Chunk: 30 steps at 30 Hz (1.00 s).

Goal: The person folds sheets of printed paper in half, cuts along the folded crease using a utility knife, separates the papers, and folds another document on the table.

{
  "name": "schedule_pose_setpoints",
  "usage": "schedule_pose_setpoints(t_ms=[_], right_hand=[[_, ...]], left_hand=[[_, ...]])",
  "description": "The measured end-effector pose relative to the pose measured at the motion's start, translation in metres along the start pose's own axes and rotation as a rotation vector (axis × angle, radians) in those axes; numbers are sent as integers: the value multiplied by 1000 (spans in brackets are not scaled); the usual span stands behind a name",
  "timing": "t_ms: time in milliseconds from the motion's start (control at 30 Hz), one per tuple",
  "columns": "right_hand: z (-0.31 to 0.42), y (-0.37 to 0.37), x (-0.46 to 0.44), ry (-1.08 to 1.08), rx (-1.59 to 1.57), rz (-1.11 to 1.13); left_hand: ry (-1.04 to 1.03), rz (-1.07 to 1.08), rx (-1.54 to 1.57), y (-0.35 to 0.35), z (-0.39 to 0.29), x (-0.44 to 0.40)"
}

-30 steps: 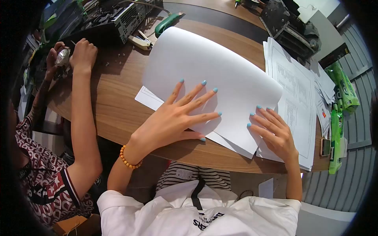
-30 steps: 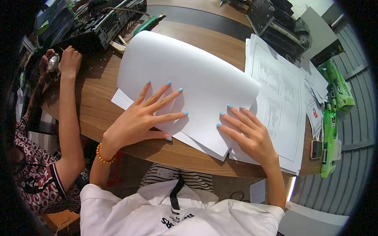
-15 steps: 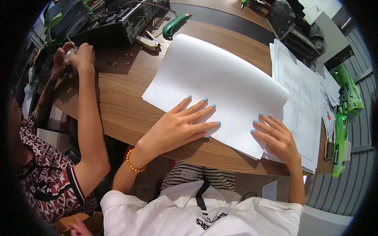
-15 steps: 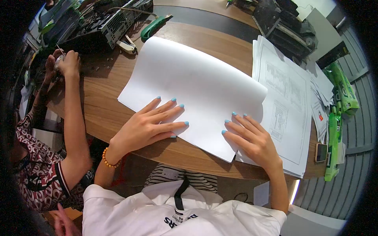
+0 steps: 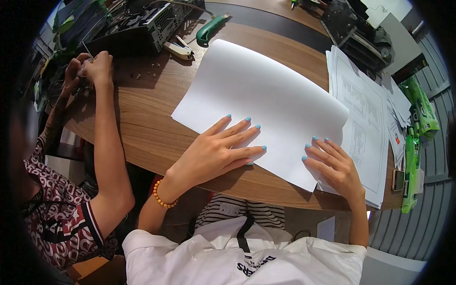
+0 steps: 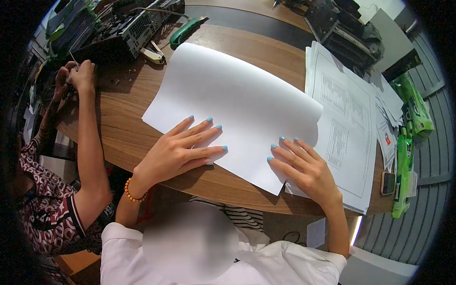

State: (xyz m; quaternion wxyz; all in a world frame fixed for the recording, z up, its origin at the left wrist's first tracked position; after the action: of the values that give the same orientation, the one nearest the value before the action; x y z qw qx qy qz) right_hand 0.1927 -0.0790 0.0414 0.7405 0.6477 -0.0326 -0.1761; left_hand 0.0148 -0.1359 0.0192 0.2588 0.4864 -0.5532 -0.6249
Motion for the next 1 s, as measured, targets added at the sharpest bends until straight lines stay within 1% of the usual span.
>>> schedule_pose_setpoints(t_ms=[400,567,900,1000], right_hand=[[1,0,-3,-5,-7,38],[2,2,-5,17,-22,34],[1,0,-3,25,-43,13],[1,2,-3,31,-55,4]], left_hand=[[0,2,-25,1,-1,0],[11,-14,19,3,0,0],[23,-23,-10,-2,1,2],[-26,-74,-18,4,-2,1]])
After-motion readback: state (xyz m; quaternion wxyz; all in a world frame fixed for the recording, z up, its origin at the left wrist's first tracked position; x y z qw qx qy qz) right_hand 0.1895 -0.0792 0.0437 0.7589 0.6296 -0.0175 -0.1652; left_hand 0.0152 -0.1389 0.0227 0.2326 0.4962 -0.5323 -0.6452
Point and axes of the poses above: each hand's wrist, its own x-axis away from the middle knuckle, its own y-axis out of the back of the hand, z = x × y, the point moved 8 cm from there along -x, towards the middle knuckle, and after that the axes turned 10 degrees about -x, right-handed, at the moved point
